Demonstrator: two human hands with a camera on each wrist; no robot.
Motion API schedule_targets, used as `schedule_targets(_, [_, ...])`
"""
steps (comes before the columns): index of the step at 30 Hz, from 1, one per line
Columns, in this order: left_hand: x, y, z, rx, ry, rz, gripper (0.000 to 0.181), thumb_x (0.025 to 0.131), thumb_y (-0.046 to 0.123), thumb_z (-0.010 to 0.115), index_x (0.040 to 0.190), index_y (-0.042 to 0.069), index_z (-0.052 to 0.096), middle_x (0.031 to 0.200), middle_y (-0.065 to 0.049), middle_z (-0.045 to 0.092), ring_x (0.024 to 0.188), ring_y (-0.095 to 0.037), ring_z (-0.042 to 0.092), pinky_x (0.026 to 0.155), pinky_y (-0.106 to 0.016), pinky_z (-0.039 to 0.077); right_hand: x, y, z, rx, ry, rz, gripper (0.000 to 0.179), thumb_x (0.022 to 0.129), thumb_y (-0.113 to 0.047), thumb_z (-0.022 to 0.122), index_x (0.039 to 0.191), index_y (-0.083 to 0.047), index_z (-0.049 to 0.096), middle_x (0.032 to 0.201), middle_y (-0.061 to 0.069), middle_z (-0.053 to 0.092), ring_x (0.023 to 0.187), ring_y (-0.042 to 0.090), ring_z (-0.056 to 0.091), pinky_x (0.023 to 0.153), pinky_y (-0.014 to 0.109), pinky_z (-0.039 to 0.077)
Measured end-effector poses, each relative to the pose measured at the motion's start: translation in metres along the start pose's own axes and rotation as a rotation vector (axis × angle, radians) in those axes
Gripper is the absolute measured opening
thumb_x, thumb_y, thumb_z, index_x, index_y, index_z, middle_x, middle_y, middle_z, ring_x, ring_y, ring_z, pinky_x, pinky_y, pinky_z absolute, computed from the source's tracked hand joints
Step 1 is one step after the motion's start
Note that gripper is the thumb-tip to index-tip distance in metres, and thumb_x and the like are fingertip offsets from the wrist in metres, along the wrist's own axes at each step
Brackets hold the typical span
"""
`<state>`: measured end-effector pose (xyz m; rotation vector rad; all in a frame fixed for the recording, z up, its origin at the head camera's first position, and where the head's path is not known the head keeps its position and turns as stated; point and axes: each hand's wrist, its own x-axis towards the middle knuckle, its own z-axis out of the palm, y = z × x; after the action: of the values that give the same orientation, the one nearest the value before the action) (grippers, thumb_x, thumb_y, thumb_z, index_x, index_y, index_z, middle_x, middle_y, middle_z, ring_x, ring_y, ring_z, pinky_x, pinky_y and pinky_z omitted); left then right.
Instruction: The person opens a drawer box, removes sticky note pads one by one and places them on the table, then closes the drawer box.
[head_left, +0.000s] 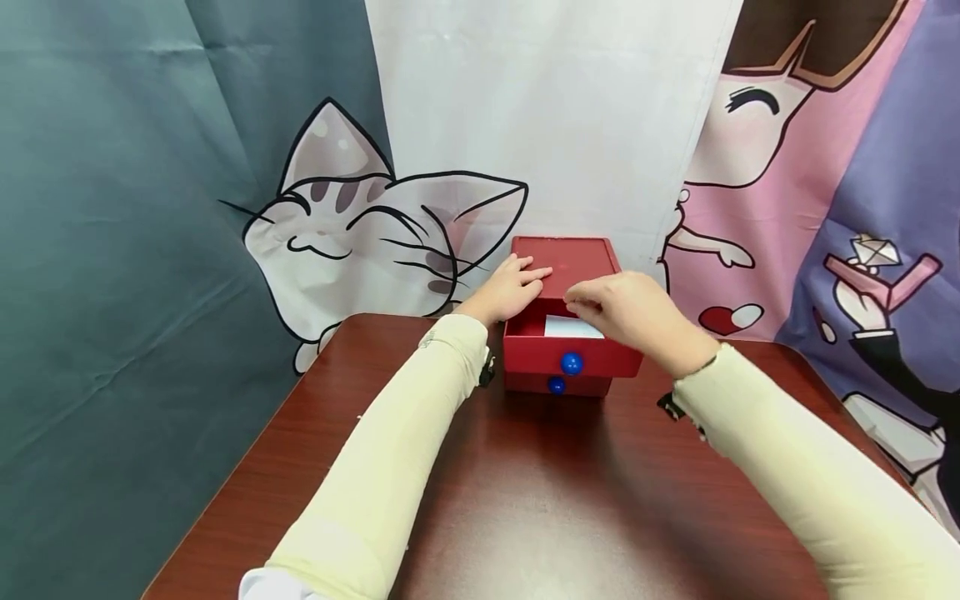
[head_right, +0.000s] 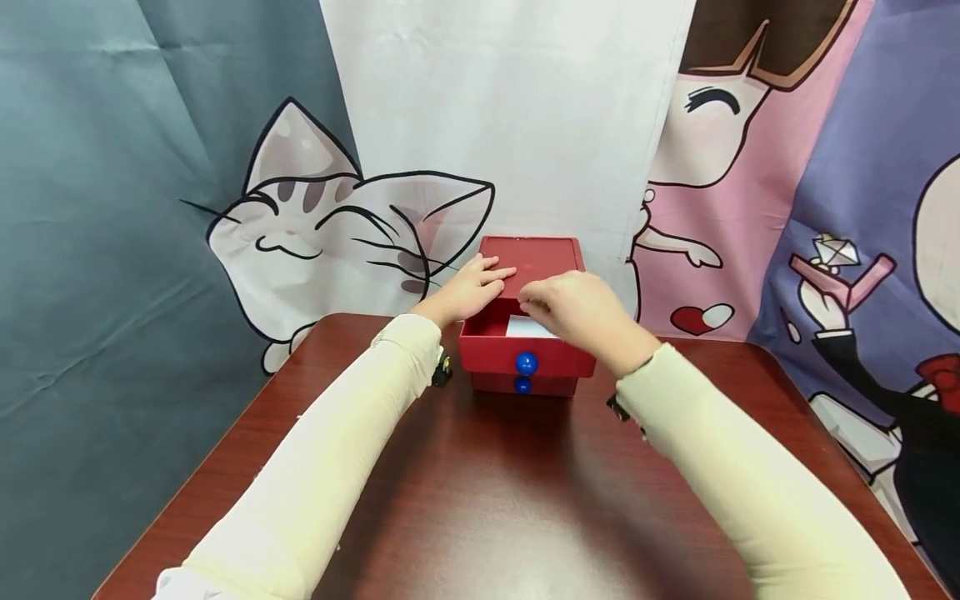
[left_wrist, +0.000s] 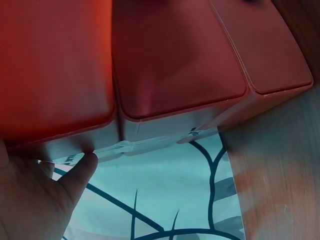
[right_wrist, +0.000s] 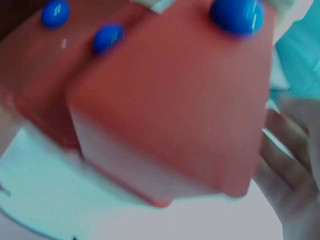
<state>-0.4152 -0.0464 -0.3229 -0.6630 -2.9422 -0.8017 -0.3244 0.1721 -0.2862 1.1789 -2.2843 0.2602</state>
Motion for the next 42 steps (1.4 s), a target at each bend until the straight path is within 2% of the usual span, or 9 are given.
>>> schedule_targets(3, [0.001,0.002,0.001,-0.003,0.0,0.001,0.048,0.105,0.036,0.036,0.152,0.032,0.048,0.166,-0.004,0.027,0.156,-0.027,0.003,0.124,-0.046,0.013,0.01,0.018,-0.001,0.071,-0.264,0.041,0.018,0.086,-0.013,0.081,0.103,-0.008,0.08,0.094,0.004,0.077,0.081,0.019,0.073,0.078,0.042,0.059])
schedule_targets(5, [0.002,0.001,0.001,0.001,0.004,0.003,0.049,0.105,0.035,0.037,0.151,0.031,0.049,0.165,-0.004,0.028,0.156,-0.027,0.004,0.124,-0.046,0.013,0.015,0.026,0.002,0.105,-0.389,0.054,0.022,0.086,-0.016,0.081,0.106,-0.008,0.08,0.096,0.005,0.077,0.083,0.018,0.073,0.08,0.042,0.059])
schedule_targets(7, [0.002,0.001,0.001,0.005,0.008,0.007,0.049,0.104,0.035,0.037,0.151,0.031,0.049,0.165,-0.005,0.029,0.156,-0.028,0.005,0.124,-0.047,0.014,0.018,0.031,0.005,0.133,-0.451,0.066,0.026,0.086,-0.02,0.082,0.109,-0.007,0.08,0.098,0.006,0.077,0.085,0.018,0.073,0.081,0.041,0.059])
schedule_targets(10, [0.001,0.0,0.001,0.008,0.012,0.012,0.048,0.105,0.035,0.037,0.151,0.03,0.049,0.165,-0.006,0.029,0.156,-0.029,0.005,0.123,-0.048,0.015,0.022,0.034,0.01,0.15,-0.488,0.066,0.027,0.085,-0.022,0.082,0.109,-0.008,0.08,0.098,0.006,0.077,0.084,0.017,0.073,0.08,0.04,0.059])
schedule_targets(17, [0.0,-0.002,0.001,0.007,0.023,0.009,0.048,0.105,0.035,0.037,0.151,0.031,0.049,0.165,-0.005,0.028,0.156,-0.029,0.005,0.123,-0.047,0.016,0.029,0.031,0.025,0.095,-0.623,0.081,0.035,0.089,-0.025,0.077,0.118,-0.006,0.076,0.107,0.01,0.076,0.097,0.025,0.072,0.089,0.043,0.057])
schedule_targets(22, [0.001,-0.003,0.001,0.016,0.03,0.016,0.047,0.106,0.035,0.037,0.151,0.03,0.05,0.165,-0.006,0.029,0.156,-0.03,0.006,0.124,-0.047,0.015,0.03,0.031,0.03,0.077,-0.652,0.111,0.04,0.087,-0.025,0.077,0.123,-0.006,0.074,0.111,0.011,0.075,0.101,0.027,0.071,0.093,0.045,0.055])
schedule_targets(30, [0.004,-0.002,0.004,0.02,0.028,0.031,0.048,0.105,0.035,0.037,0.151,0.03,0.05,0.164,-0.006,0.03,0.156,-0.029,0.006,0.124,-0.047,0.015,0.027,0.031,0.031,0.066,-0.647,0.076,0.042,0.087,-0.023,0.079,0.124,-0.005,0.073,0.112,0.012,0.075,0.102,0.029,0.072,0.094,0.045,0.055])
schedule_targets(36, [0.002,-0.001,0.003,0.012,0.031,0.027,0.047,0.105,0.034,0.037,0.151,0.03,0.05,0.165,-0.006,0.03,0.156,-0.028,0.005,0.124,-0.047,0.015,0.026,0.033,0.034,0.032,-0.648,0.003,0.035,0.088,-0.017,0.078,0.121,-0.006,0.075,0.11,0.012,0.075,0.1,0.028,0.072,0.095,0.044,0.055])
schedule_targets(42, [0.002,-0.001,0.003,0.019,0.032,0.03,0.048,0.105,0.034,0.037,0.151,0.029,0.05,0.165,-0.006,0.029,0.156,-0.03,0.006,0.124,-0.046,0.015,0.027,0.034,0.036,0.045,-0.656,0.011,0.035,0.087,-0.022,0.079,0.119,-0.009,0.076,0.107,0.008,0.076,0.096,0.025,0.072,0.095,0.045,0.054])
